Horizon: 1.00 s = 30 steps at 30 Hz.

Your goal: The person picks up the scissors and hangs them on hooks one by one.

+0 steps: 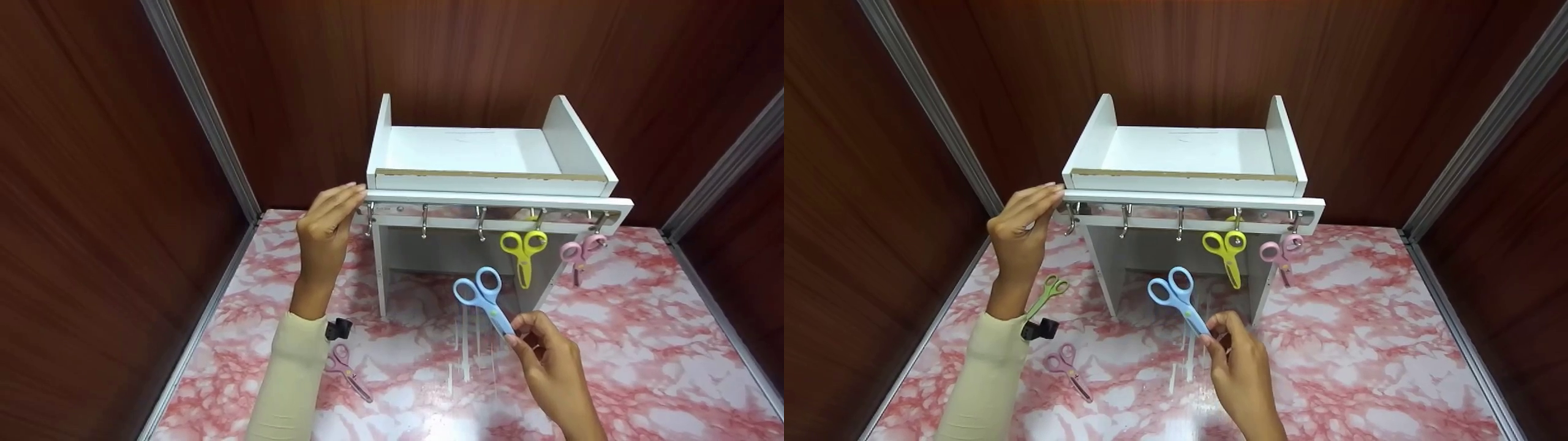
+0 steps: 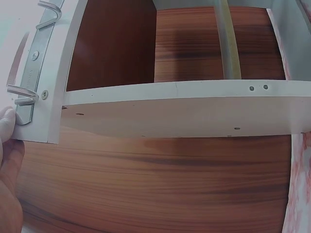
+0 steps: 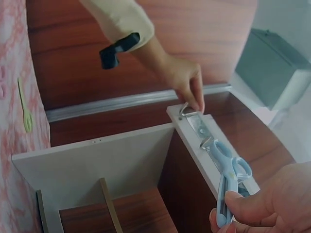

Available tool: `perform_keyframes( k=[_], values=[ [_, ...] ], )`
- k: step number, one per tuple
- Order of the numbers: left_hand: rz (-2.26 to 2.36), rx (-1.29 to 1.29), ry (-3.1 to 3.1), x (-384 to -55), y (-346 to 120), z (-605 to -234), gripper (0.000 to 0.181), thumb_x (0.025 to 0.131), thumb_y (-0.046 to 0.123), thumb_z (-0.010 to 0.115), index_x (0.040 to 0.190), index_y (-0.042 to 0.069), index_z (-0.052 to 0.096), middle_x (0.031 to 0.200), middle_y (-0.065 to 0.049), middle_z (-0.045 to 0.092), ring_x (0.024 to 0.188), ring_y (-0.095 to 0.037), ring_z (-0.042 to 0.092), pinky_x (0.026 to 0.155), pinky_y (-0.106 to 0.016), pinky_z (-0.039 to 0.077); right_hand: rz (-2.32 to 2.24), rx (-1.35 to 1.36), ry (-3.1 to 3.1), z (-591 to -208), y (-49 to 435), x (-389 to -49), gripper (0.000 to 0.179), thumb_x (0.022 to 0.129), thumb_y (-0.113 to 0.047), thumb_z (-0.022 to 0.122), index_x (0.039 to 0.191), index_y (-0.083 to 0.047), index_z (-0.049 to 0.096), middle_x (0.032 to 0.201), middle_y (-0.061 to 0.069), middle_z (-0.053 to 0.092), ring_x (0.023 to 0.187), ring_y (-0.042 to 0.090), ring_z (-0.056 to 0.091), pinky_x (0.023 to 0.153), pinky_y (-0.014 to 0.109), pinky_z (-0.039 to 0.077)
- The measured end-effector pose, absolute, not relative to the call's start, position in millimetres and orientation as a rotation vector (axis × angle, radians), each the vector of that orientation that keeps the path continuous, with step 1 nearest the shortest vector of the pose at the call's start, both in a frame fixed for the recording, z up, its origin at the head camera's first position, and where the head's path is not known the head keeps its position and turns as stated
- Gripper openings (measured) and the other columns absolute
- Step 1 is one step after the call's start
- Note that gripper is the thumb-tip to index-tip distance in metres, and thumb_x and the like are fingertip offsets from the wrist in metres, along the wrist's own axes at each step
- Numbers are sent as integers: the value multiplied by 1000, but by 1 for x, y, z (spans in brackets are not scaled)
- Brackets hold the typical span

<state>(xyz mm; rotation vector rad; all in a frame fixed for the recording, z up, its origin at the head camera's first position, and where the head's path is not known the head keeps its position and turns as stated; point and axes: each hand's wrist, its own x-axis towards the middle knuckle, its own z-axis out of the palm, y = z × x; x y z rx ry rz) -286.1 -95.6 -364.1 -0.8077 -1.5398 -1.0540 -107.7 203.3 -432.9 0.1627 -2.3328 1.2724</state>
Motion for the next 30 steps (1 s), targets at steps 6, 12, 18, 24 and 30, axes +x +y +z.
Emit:
perform_keyframes(
  k=[6,12,18,24,30],
  values=[
    [-1073,-816,-1528,-286,-95,-364,18,81,-4,68,98,2,74,103,-8,71,99,-23,64,88,-31,52,1320,169,-2313,-430,204,-112,19,82,2,70,91,-12,60,77,-6,60,60,15,55,45,20,45],
    [-1065,-808,-1541,-286,-96,-364,19,82,-3,68,99,3,74,103,-6,71,99,-24,64,88,-31,52,1281,208,-2295,-425,203,-115,19,81,2,70,92,-11,60,79,-3,63,61,15,56,46,18,44],
    [-1058,-804,-1556,-287,-96,-365,19,82,-2,68,100,3,74,104,-6,71,100,-22,63,88,-32,52,1270,193,-2296,-421,203,-119,18,82,1,70,91,-11,60,78,-6,63,60,15,57,46,19,44],
    [-1058,-799,-1549,-287,-96,-364,19,82,-3,68,98,4,75,103,-6,71,99,-23,64,87,-32,53,1290,207,-2287,-419,204,-123,17,83,0,69,91,-11,60,77,-6,62,61,15,56,46,20,44],
    [-1049,-800,-1547,-287,-96,-365,19,82,-3,68,99,4,74,103,-6,71,99,-22,64,88,-32,52,1295,213,-2274,-420,203,-128,17,82,1,70,92,-10,60,77,-5,62,62,14,56,47,19,44]
  ],
)
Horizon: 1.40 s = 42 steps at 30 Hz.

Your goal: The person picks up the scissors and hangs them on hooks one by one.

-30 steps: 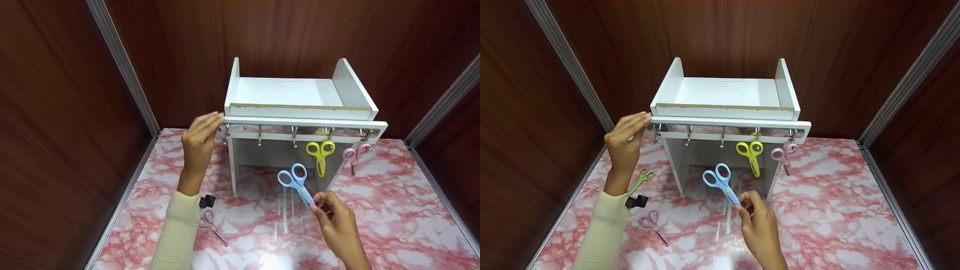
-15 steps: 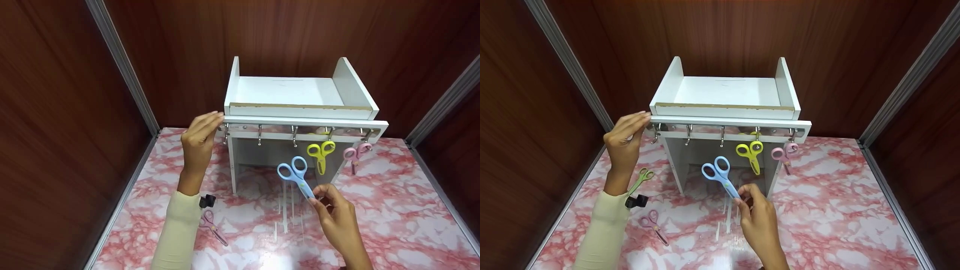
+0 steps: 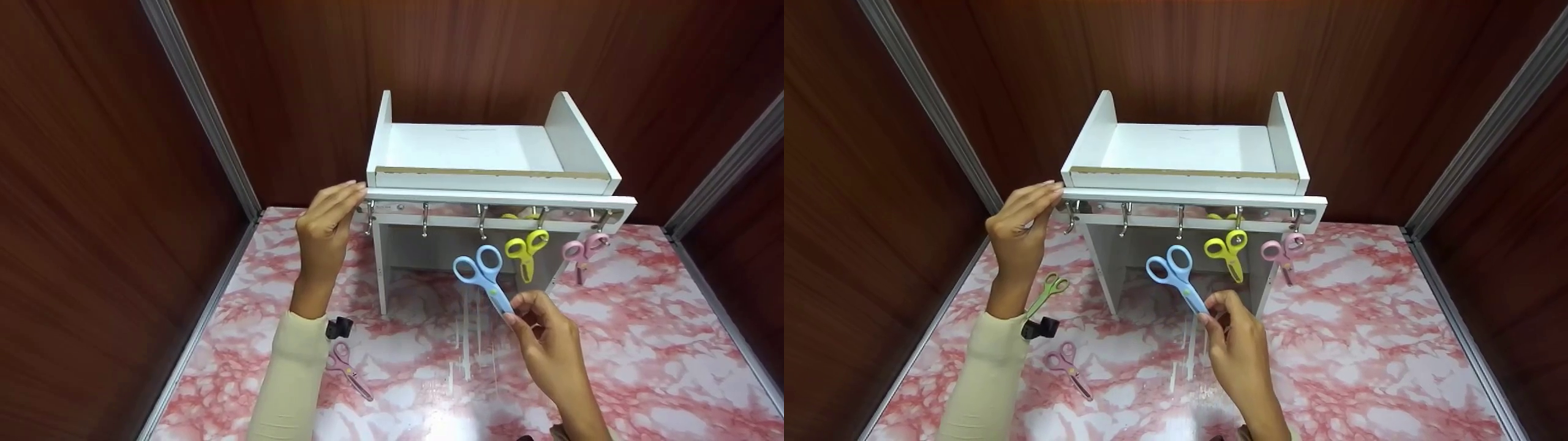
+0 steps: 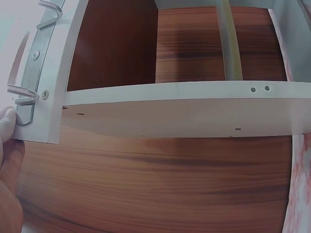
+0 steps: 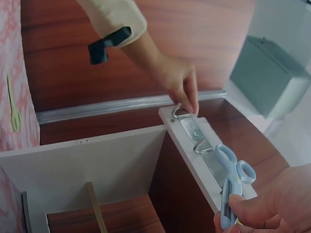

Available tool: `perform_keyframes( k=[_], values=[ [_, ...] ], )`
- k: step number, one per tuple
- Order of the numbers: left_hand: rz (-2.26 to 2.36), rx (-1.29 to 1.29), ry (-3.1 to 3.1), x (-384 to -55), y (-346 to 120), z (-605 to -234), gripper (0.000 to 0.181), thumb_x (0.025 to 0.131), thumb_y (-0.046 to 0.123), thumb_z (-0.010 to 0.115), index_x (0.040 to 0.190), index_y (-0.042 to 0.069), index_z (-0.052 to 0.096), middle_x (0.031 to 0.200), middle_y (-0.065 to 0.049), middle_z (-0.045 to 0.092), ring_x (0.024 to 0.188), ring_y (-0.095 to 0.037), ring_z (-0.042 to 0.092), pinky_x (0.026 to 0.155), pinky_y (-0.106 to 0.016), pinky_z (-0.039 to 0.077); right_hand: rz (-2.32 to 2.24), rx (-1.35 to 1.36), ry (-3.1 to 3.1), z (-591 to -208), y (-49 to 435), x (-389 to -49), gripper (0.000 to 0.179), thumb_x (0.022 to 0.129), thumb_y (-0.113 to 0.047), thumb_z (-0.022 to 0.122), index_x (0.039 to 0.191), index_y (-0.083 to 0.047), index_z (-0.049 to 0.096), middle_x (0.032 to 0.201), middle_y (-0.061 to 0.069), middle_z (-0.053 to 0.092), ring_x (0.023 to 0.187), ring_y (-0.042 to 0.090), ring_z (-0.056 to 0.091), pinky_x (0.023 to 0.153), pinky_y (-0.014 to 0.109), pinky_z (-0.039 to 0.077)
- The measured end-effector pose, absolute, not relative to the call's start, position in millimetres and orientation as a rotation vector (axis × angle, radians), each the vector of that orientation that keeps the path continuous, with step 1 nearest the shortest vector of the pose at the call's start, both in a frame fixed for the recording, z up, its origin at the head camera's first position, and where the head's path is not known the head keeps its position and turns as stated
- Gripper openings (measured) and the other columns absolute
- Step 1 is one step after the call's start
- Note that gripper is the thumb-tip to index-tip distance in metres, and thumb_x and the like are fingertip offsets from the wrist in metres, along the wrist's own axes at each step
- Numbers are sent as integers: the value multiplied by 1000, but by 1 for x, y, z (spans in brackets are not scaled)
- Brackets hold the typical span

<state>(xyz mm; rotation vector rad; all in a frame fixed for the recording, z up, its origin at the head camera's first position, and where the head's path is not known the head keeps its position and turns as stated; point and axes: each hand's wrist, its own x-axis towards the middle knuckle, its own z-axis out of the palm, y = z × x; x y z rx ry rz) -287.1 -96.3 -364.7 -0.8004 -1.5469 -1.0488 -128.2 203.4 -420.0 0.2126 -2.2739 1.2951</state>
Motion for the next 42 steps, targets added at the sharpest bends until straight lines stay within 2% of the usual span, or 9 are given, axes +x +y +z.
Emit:
perform_keyframes(
  k=[10,24,32,42],
  values=[
    [-1063,-798,-1537,-287,-95,-364,18,82,-3,68,97,3,74,102,-8,71,99,-23,64,87,-31,52,1309,231,-2233,-420,202,-137,16,83,2,69,91,-9,61,76,-1,63,60,15,55,43,19,41],
    [-1065,-796,-1529,-288,-95,-363,18,81,-3,69,97,3,75,101,-9,71,97,-25,65,88,-31,52,1304,193,-2223,-422,201,-151,17,81,4,70,91,-5,61,74,-1,62,59,13,53,45,17,41],
    [-1069,-801,-1535,-288,-96,-364,18,82,-3,68,97,3,75,102,-8,71,99,-23,64,88,-31,52,1288,167,-2225,-404,187,-146,16,78,12,69,89,5,59,72,9,62,59,19,53,48,14,40],
    [-1064,-802,-1570,-286,-97,-366,21,82,-2,67,101,3,74,106,-7,70,102,-21,63,88,-31,52,1291,154,-2235,-402,185,-148,14,79,11,68,89,6,59,73,11,64,59,22,55,49,18,43]
  ],
)
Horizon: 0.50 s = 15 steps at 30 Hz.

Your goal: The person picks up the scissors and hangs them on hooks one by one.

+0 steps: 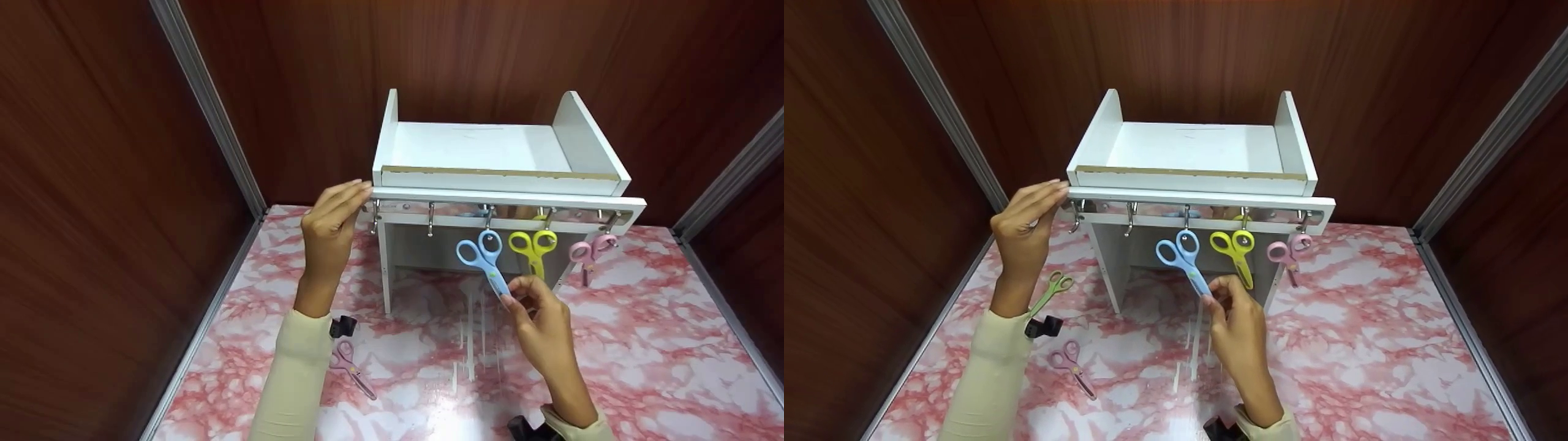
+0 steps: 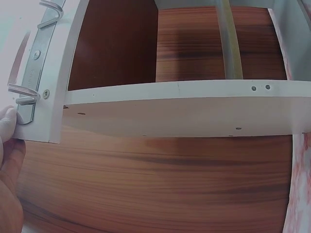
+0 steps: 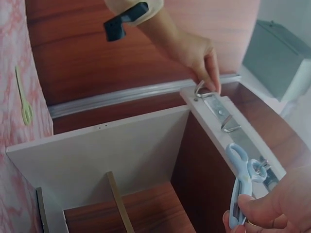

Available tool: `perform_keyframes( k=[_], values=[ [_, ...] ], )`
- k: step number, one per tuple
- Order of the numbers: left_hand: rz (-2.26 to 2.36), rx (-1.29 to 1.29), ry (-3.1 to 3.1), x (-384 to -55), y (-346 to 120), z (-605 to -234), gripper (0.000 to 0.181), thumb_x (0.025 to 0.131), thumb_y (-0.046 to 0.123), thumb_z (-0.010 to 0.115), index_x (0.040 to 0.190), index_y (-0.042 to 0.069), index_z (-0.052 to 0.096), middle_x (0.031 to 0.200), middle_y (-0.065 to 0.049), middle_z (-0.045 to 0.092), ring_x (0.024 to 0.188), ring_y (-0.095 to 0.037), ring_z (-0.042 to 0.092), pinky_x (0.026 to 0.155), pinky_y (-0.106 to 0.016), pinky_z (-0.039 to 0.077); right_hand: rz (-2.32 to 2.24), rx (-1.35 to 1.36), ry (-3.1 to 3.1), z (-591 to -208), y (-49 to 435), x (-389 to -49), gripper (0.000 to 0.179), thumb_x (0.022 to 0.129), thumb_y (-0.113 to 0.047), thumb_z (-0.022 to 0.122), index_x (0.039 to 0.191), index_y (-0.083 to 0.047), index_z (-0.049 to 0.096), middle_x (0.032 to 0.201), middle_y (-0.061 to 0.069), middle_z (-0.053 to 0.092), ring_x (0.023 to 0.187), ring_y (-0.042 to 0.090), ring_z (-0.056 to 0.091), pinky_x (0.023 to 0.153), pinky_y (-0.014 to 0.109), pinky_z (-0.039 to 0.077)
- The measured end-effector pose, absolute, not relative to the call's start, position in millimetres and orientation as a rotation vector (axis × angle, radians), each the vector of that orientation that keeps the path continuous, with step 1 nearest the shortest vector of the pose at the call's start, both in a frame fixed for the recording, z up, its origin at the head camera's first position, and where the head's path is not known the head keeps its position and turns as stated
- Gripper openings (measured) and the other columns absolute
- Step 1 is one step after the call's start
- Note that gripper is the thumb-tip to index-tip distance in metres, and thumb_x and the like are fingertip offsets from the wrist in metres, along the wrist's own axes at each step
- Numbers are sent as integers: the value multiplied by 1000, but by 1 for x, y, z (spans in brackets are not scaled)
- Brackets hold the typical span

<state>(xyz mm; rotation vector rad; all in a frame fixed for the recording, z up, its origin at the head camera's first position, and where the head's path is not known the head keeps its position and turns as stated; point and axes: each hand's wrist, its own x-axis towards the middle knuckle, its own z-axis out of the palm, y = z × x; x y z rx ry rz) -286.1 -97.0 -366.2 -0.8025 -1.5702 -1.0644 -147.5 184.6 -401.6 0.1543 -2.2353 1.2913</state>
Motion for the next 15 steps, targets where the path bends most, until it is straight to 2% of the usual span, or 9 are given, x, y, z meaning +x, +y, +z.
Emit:
perform_keyframes(
  k=[9,15],
  values=[
    [-1053,-808,-1547,-287,-97,-365,20,81,-4,68,99,3,74,103,-8,71,98,-26,64,88,-32,53,1319,161,-2213,-407,185,-154,16,80,11,67,94,7,60,75,12,64,59,22,55,49,18,44],
    [-1055,-820,-1539,-288,-97,-365,20,81,-4,69,99,2,74,103,-9,71,97,-28,64,89,-32,52,1257,161,-2219,-441,200,-172,10,81,2,71,90,-4,69,73,2,64,58,14,56,49,15,44]
  ],
)
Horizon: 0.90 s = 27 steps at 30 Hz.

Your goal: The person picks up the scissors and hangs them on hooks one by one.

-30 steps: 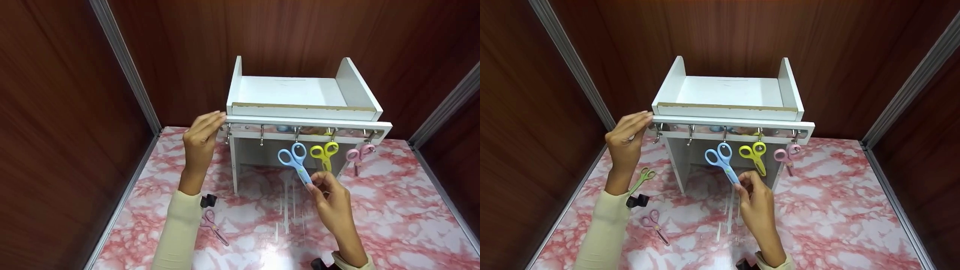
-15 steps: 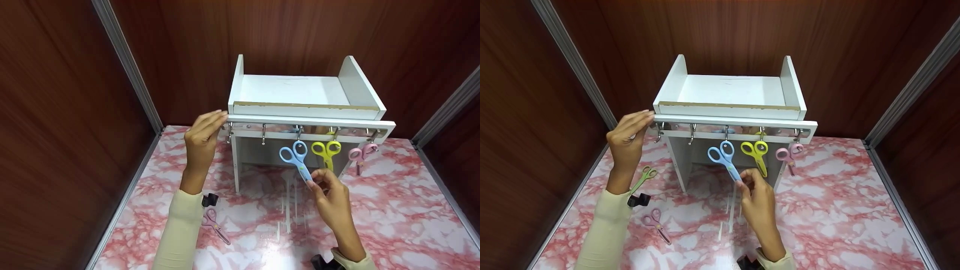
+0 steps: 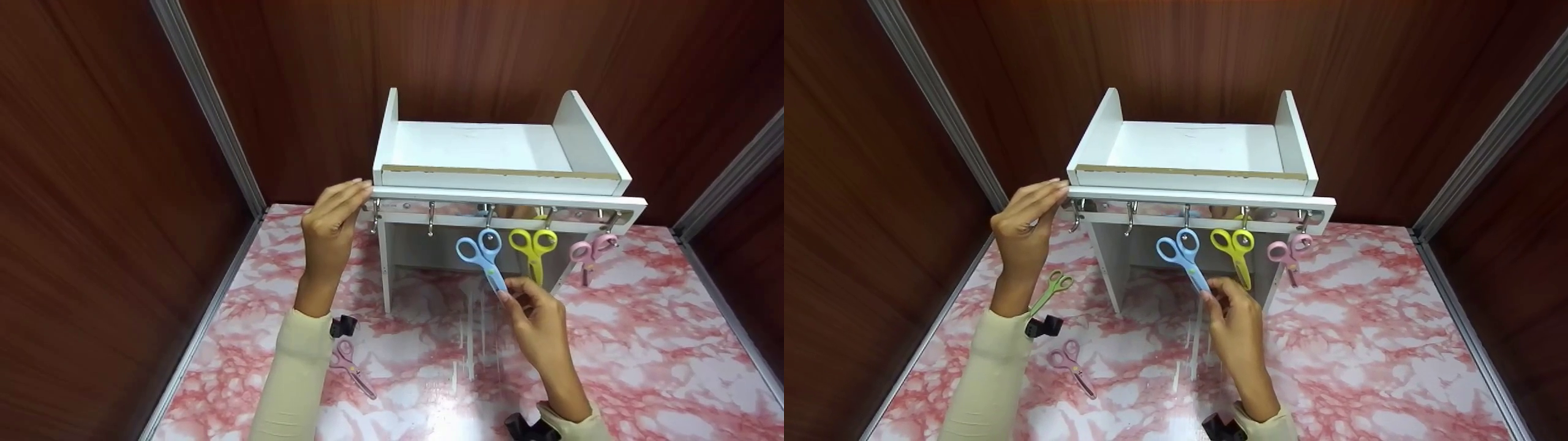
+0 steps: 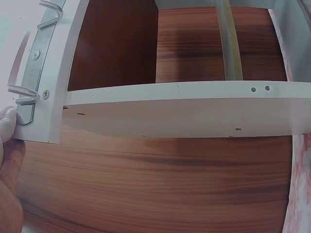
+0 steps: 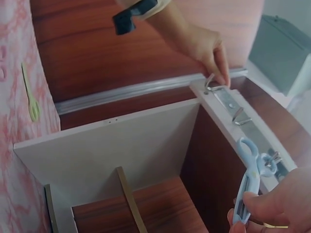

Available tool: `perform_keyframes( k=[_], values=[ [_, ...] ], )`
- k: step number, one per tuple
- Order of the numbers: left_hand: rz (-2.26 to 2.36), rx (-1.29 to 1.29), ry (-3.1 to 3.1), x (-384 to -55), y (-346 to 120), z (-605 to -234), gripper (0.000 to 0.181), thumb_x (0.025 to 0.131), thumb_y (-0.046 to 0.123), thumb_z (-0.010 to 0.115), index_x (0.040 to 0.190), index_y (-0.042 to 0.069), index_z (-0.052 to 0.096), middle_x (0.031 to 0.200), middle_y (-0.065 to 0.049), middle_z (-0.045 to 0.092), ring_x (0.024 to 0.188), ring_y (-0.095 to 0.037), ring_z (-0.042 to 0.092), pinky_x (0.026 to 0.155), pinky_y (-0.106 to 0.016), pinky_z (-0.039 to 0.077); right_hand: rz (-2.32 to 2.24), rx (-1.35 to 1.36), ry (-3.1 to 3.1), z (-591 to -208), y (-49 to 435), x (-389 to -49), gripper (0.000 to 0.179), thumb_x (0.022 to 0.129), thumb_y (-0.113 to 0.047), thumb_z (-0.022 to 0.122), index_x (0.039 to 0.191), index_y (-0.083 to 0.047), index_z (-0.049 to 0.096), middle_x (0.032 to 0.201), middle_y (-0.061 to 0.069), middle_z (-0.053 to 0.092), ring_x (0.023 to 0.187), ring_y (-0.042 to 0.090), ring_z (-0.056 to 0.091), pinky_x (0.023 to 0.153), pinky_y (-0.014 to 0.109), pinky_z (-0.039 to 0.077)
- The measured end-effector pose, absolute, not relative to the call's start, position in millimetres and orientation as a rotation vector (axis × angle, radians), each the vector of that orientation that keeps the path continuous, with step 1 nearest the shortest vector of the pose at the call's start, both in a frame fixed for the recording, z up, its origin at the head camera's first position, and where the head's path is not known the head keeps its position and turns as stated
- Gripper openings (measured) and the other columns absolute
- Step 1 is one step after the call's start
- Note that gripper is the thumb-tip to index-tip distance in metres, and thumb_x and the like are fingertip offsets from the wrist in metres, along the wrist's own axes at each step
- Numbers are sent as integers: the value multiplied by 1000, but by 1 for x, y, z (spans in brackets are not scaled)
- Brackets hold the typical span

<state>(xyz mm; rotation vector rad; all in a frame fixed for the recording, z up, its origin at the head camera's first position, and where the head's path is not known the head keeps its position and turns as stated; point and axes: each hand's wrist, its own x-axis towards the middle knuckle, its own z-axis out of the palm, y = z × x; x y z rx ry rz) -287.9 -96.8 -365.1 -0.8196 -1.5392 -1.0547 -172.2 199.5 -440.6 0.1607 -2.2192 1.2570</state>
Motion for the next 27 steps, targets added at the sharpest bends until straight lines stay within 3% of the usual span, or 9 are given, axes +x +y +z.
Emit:
perform_keyframes(
  k=[10,17,27],
  values=[
    [-1053,-813,-1545,-286,-97,-363,20,81,-4,69,99,3,74,103,-9,71,98,-25,64,88,-32,53,1292,167,-2234,-456,203,-180,7,81,-1,72,86,-7,70,71,1,64,57,13,56,49,15,45],
    [-1057,-799,-1547,-286,-96,-363,19,82,-3,68,99,3,74,102,-8,71,98,-26,64,88,-31,52,1339,133,-2238,-463,204,-184,5,82,-5,73,87,-4,70,69,8,66,54,18,58,45,17,47],
    [-1067,-803,-1548,-287,-96,-365,19,82,-3,68,99,3,74,103,-8,71,97,-28,64,89,-31,52,1324,56,-2241,-472,207,-189,6,83,-6,72,89,-5,71,68,0,65,54,15,58,44,17,46]
  ],
)
